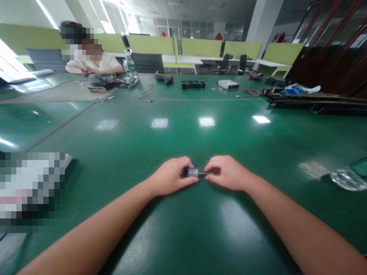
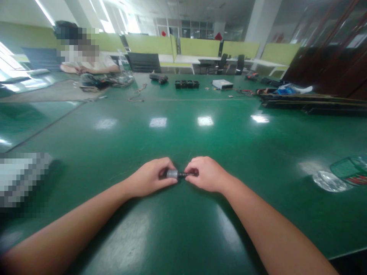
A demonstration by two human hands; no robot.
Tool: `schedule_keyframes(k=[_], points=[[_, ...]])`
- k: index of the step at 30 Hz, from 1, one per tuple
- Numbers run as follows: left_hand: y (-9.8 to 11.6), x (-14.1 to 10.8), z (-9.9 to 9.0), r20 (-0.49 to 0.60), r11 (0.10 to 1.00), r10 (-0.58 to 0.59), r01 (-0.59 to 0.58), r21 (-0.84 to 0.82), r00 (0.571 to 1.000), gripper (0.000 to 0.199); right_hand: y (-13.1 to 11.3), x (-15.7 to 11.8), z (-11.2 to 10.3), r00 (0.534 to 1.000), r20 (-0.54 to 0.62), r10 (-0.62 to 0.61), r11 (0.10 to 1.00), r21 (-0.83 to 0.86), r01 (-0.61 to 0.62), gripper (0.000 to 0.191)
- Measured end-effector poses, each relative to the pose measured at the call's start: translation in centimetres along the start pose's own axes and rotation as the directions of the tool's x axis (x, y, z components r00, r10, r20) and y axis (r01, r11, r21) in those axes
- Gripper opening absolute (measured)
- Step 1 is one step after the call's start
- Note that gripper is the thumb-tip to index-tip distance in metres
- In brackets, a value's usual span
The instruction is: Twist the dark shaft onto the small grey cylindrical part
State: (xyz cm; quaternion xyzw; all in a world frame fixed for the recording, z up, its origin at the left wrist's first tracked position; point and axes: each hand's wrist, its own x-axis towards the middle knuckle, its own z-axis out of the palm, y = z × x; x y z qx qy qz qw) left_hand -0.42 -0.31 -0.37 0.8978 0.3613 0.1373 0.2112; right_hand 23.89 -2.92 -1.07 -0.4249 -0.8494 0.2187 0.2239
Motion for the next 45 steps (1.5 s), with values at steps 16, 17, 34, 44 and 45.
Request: schedule_keyframes(k=[16, 17, 34, 44, 45], points=[[-0.21, 0.0, 0.08, 0.003, 1.0, 0.009, -0.009, 0.0, 1.0, 0.027, -0.12, -0.17, -0.26, 1.0, 0.003, 0.031, 0.999, -0.003, -0.031, 0.008], [-0.21, 0.0, 0.07, 0.004, 1.0, 0.009, -0.009, -0.001, 1.0, 0.027, -0.13, -0.18, -0.28, 0.999, 0.004, 0.034, 0.999, -0.001, -0.034, 0.008], [-0.02, -0.02, -0.1, 0.009, 1.0, -0.003, 0.003, -0.016, 1.0, 0.026, -0.12, -0.36, -0.63, 0.998, 0.019, 0.06, 0.998, 0.002, -0.06, 0.008], [-0.16, -0.09, -0.03, 0.011, 1.0, -0.009, 0.009, -0.011, 1.0, 0.027, -0.11, -0.39, -0.71, 0.997, 0.021, 0.07, 0.997, -0.012, -0.07, 0.008], [-0.16, -0.09, -0.04, 0.012, 1.0, -0.011, 0.011, -0.011, 1.0, 0.027, -0.1, -0.4, -0.73, 0.997, 0.021, 0.07, 0.998, -0.012, -0.069, 0.007]])
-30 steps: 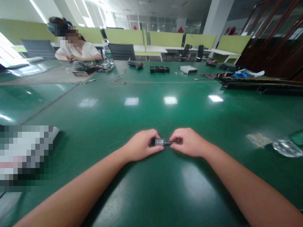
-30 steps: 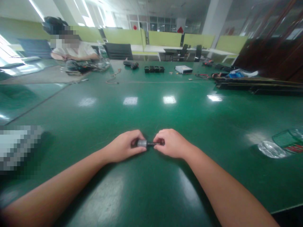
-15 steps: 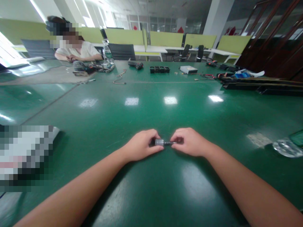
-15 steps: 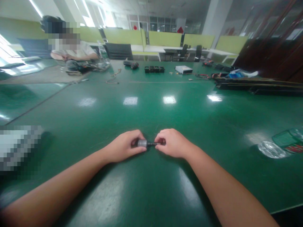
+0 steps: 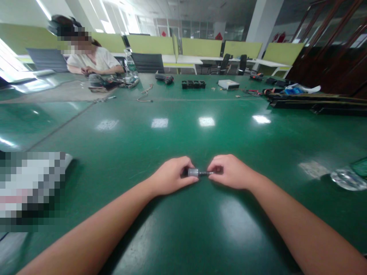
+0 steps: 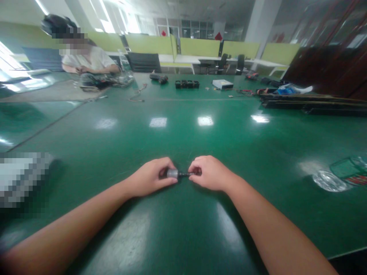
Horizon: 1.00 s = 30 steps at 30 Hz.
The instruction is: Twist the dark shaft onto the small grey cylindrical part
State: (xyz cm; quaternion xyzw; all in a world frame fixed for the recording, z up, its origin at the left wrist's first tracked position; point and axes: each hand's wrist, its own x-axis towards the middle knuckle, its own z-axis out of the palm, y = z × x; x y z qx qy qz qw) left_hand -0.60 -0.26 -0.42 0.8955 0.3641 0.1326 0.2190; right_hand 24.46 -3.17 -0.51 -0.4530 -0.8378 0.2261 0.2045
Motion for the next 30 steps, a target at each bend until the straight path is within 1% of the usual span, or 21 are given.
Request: schedule_keyframes(k=[6, 30], points=[[0.08, 0.01, -0.06, 0.003, 1.0, -0.005, 0.005, -0.01, 1.0, 0.027, 0.08, -0.03, -0.21, 1.0, -0.007, -0.011, 1.0, -0.027, 0.011, 0.005], [0.1, -0.15, -0.19, 0.002, 1.0, -0.017, 0.017, -0.02, 1.0, 0.03, 0.61, -0.35, -0.52, 1.0, 0.004, 0.017, 1.0, -0.021, -0.017, 0.007]])
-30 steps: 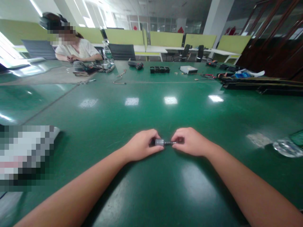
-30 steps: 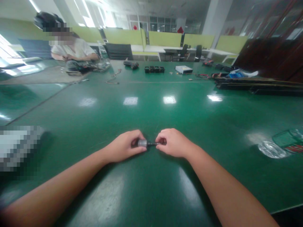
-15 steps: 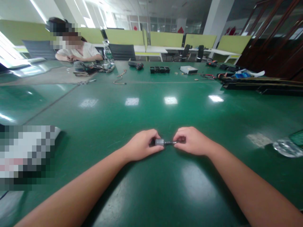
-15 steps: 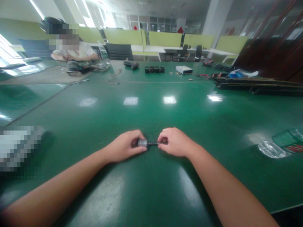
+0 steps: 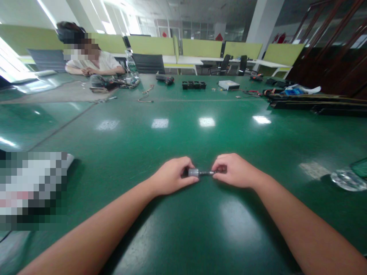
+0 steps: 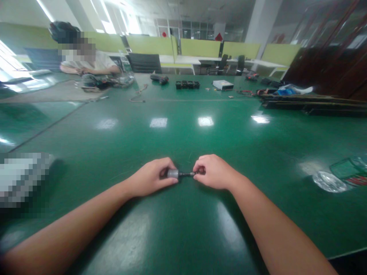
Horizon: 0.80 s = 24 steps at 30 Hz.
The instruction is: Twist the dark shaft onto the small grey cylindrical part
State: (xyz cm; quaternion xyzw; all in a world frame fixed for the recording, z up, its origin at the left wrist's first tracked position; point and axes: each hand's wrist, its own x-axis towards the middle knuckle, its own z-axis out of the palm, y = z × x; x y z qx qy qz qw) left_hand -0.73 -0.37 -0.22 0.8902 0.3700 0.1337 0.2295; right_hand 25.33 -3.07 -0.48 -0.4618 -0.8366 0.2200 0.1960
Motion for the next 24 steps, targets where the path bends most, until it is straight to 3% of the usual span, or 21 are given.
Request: schedule_keyframes(k=[14, 24], points=[[-0.07, -0.08, -0.01, 0.009, 1.0, -0.005, 0.005, 0.019, 1.0, 0.031, 0.19, -0.26, -0.77, 0.998, 0.022, 0.052, 0.998, -0.026, -0.052, 0.007], [-0.13, 0.06, 0.14, -0.006, 1.0, 0.013, -0.013, 0.006, 1.0, 0.029, -0.04, -0.22, -0.52, 1.0, 0.015, 0.024, 0.999, -0.034, -0.023, 0.006]])
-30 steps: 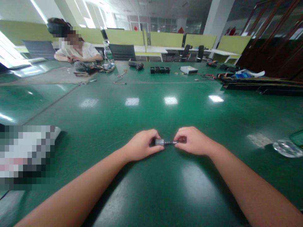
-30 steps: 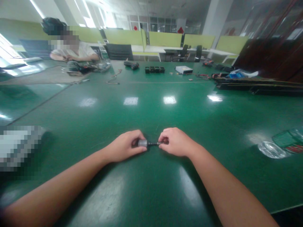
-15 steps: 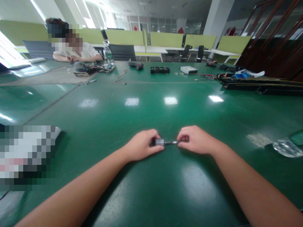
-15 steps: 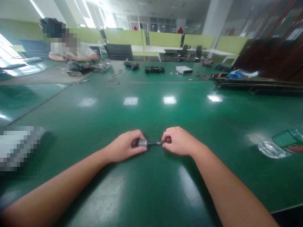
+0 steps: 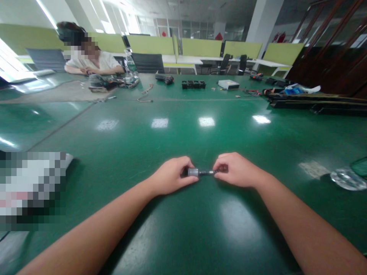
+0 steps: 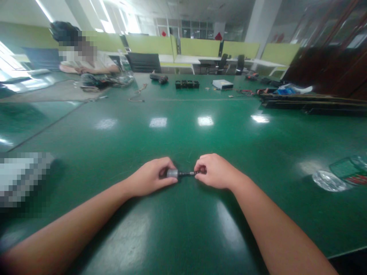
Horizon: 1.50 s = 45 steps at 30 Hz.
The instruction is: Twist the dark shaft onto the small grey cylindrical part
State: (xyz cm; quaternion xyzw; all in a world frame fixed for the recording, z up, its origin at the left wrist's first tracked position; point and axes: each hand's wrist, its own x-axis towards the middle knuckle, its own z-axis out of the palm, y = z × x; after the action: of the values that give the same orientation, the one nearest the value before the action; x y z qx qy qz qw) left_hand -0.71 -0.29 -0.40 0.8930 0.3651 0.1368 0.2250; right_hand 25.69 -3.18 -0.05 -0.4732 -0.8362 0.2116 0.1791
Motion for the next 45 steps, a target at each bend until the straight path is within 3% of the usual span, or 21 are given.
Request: schedule_keyframes(k=[5, 9, 12, 22, 35, 45], points=[[-0.1, 0.1, 0.2, -0.013, 1.0, 0.007, -0.007, 0.003, 1.0, 0.027, -0.6, 0.7, 1.5, 0.995, -0.06, -0.074, 0.996, 0.039, 0.076, 0.007], [-0.3, 0.2, 0.3, -0.012, 1.0, 0.016, -0.016, -0.005, 1.0, 0.026, -0.8, 1.1, 2.8, 0.981, -0.129, -0.144, 0.979, 0.128, 0.16, 0.042], [-0.3, 0.3, 0.4, -0.006, 1.0, 0.005, -0.005, -0.003, 1.0, 0.026, -0.5, 1.1, 3.1, 0.986, -0.136, -0.1, 0.975, 0.182, 0.125, 0.05], [-0.1, 0.3, 0.3, -0.004, 1.0, 0.0, 0.0, -0.008, 1.0, 0.026, -0.7, 1.1, 2.7, 0.985, -0.103, -0.139, 0.98, 0.129, 0.152, 0.025], [0.0, 0.5, 0.4, -0.006, 1.0, 0.002, -0.002, 0.007, 1.0, 0.026, -1.0, 1.2, 2.9, 0.978, -0.112, -0.174, 0.979, 0.084, 0.184, 0.016], [0.0, 0.5, 0.4, -0.011, 1.0, 0.0, 0.0, -0.006, 1.0, 0.025, -0.6, 1.6, 3.6, 0.979, -0.154, -0.135, 0.973, 0.165, 0.16, 0.013]])
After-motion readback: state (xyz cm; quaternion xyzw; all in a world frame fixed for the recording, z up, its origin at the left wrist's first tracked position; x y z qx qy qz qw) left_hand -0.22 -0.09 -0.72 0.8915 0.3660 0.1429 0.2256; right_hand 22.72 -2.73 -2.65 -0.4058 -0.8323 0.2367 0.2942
